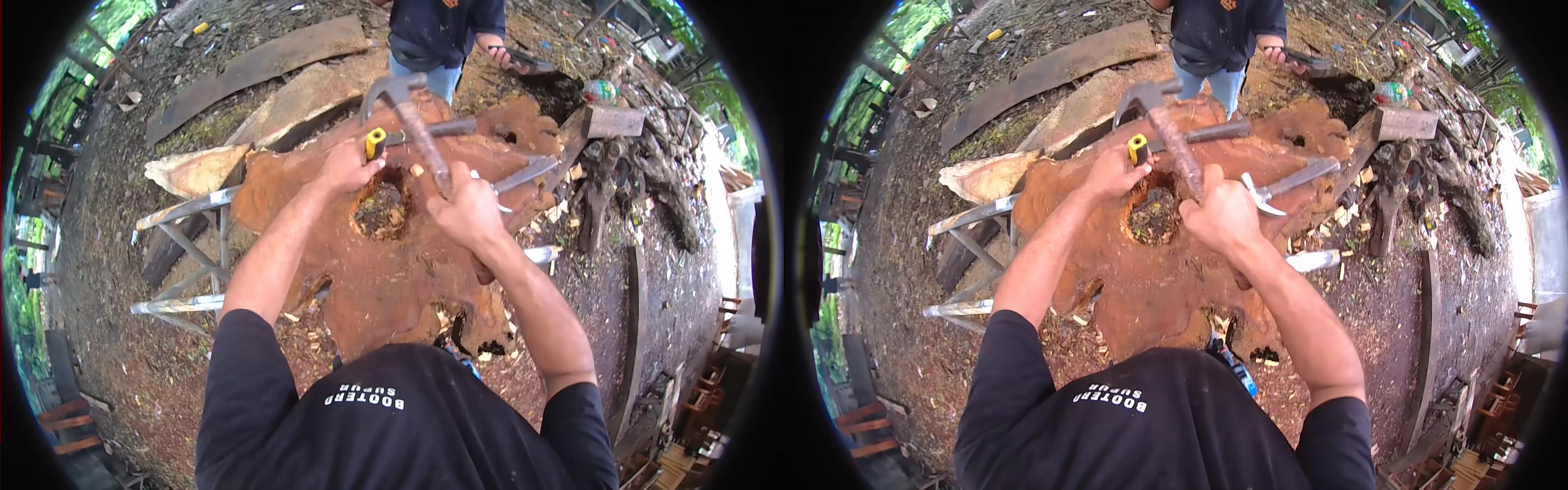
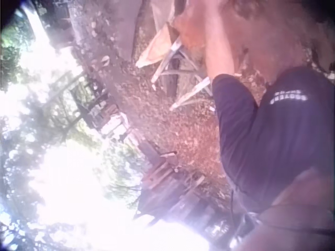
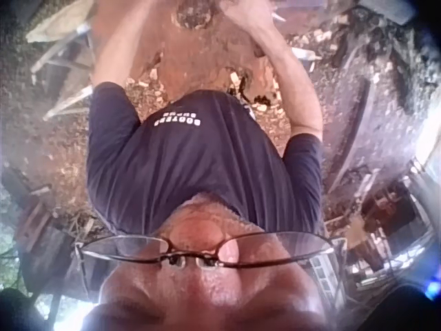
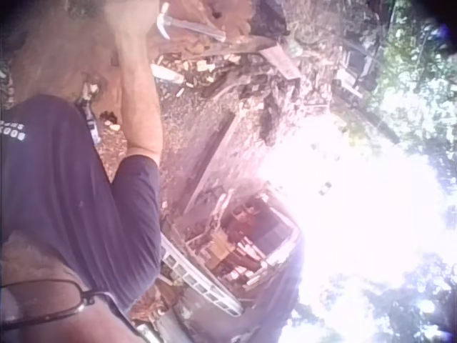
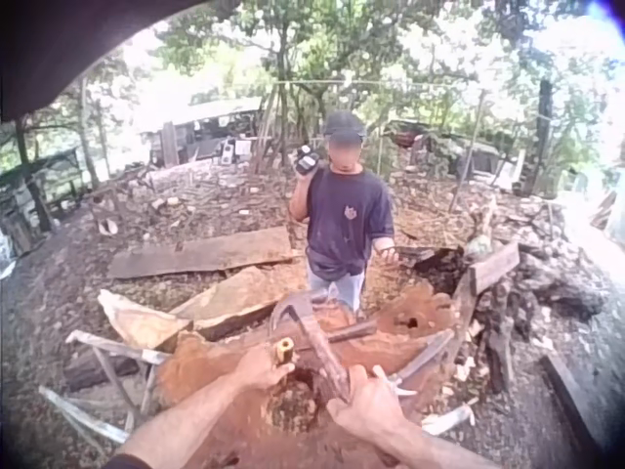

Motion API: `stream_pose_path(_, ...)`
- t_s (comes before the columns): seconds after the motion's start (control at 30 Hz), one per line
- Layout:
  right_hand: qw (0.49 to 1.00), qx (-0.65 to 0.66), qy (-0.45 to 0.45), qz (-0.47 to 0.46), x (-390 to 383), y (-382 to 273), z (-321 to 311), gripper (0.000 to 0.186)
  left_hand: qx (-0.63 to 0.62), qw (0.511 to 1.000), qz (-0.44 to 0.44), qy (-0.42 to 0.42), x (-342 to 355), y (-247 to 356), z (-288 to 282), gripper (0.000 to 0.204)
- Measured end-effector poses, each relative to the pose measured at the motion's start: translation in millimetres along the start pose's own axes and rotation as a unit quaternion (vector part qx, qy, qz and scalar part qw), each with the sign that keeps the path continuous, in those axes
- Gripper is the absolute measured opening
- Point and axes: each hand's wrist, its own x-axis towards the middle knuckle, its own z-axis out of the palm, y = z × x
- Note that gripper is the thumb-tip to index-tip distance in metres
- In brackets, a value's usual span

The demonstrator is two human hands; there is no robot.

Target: The person uses a hammer and a chisel to hollow out the center of a large wooden slab resting on sawhorses. The person repeatedly strikes the chisel with the hammer to remove wood chips from a central hole.

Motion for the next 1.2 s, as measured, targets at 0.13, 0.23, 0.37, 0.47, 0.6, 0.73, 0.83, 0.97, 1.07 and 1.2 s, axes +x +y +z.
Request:
stream_pose_path(0.13,0.96,0.131,0.228,-0.097,-10,-52,-83,0.024,-0.01,1.0,-0.018,0.015,-7,-4,-2,0.025)
stream_pose_path(0.23,0.877,0.285,0.336,-0.193,-7,-63,-99,0.023,-0.007,1.0,-0.009,0.02,-9,-4,-3,0.025)
stream_pose_path(0.37,0.993,0.012,0.099,-0.06,-12,-4,17,0.033,-0.012,1.0,0.007,0.0,1,0,5,0.025)
stream_pose_path(0.47,0.997,-0.07,0.003,-0.041,14,8,27,0.036,0.062,0.995,0.027,0.078,-4,4,11,0.026)
stream_pose_path(0.6,0.997,0.028,0.065,-0.04,5,-26,-28,0.031,0.002,0.997,-0.066,-0.027,-3,-4,2,0.031)
stream_pose_path(0.73,0.908,0.227,0.315,-0.154,-5,-77,-111,0.026,0.007,0.999,-0.047,-0.009,-10,-12,-3,0.029)
stream_pose_path(0.83,0.878,0.235,0.367,-0.196,-1,-64,-95,0.029,0.007,0.999,-0.041,-0.007,-10,-11,-3,0.031)
stream_pose_path(0.97,0.98,-0.131,-0.147,0.036,7,17,38,0.047,0.042,0.993,-0.088,-0.07,-6,-8,18,0.04)
stream_pose_path(1.07,0.976,-0.133,-0.171,0.028,-4,31,63,0.045,0.19,0.98,0.031,-0.043,-59,-64,63,0.054)
stream_pose_path(1.2,0.998,-0.007,-0.038,0.044,-20,11,20,0.034,0.08,0.995,-0.025,-0.061,-33,0,35,0.049)
